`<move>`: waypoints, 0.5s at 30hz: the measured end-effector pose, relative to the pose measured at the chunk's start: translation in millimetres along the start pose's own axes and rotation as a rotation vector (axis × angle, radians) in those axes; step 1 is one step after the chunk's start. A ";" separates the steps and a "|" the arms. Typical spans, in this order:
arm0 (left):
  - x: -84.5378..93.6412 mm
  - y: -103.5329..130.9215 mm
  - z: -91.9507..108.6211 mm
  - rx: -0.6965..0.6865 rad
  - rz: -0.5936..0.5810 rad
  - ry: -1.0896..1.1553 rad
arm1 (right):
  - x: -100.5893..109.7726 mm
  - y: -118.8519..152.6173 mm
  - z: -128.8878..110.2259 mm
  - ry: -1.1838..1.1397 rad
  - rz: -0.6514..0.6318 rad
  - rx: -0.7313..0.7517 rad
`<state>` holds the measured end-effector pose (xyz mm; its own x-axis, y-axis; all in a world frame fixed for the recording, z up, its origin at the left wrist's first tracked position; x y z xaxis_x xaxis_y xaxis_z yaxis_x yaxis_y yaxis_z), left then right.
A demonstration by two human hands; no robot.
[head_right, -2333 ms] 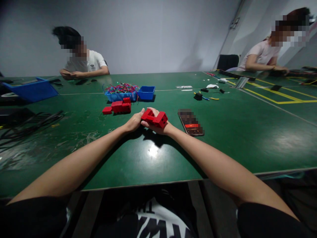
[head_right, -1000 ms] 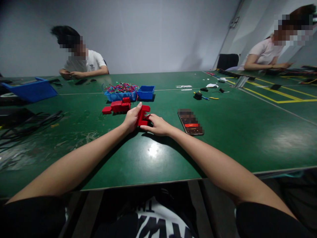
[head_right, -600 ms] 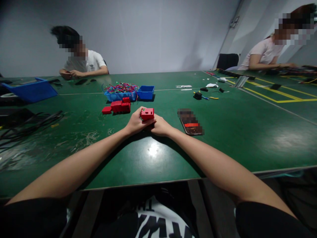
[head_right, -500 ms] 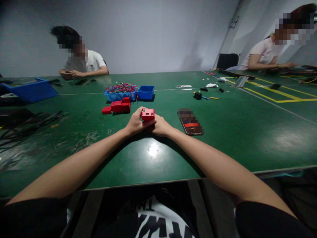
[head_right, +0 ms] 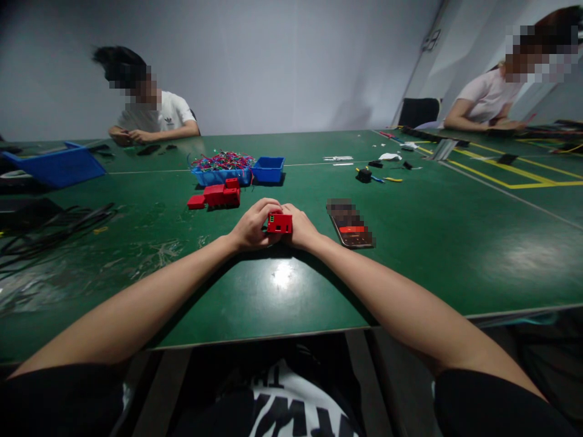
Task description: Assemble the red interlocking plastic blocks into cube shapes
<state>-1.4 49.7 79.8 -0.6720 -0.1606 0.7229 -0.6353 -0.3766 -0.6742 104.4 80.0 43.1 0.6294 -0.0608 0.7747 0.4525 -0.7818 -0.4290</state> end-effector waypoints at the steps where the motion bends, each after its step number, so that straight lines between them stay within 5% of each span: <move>1: -0.1 0.1 0.1 0.001 -0.002 -0.005 | -0.3 0.0 0.3 0.002 -0.004 0.001; 15: 2.1 1.9 16.3 -0.207 0.041 -0.233 | 5.0 2.6 -12.1 -0.006 -0.016 0.012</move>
<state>2.2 33.8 82.5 -0.6086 -0.3857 0.6934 -0.6894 -0.1757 -0.7027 101.1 70.1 51.5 0.6257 -0.0447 0.7788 0.4700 -0.7752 -0.4221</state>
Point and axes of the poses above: each hand's wrist, its own y-axis away from the middle knuckle, its own x-axis out of the back of the hand, z = x × y, the point moved 7 cm from there along -y, towards the middle knuckle
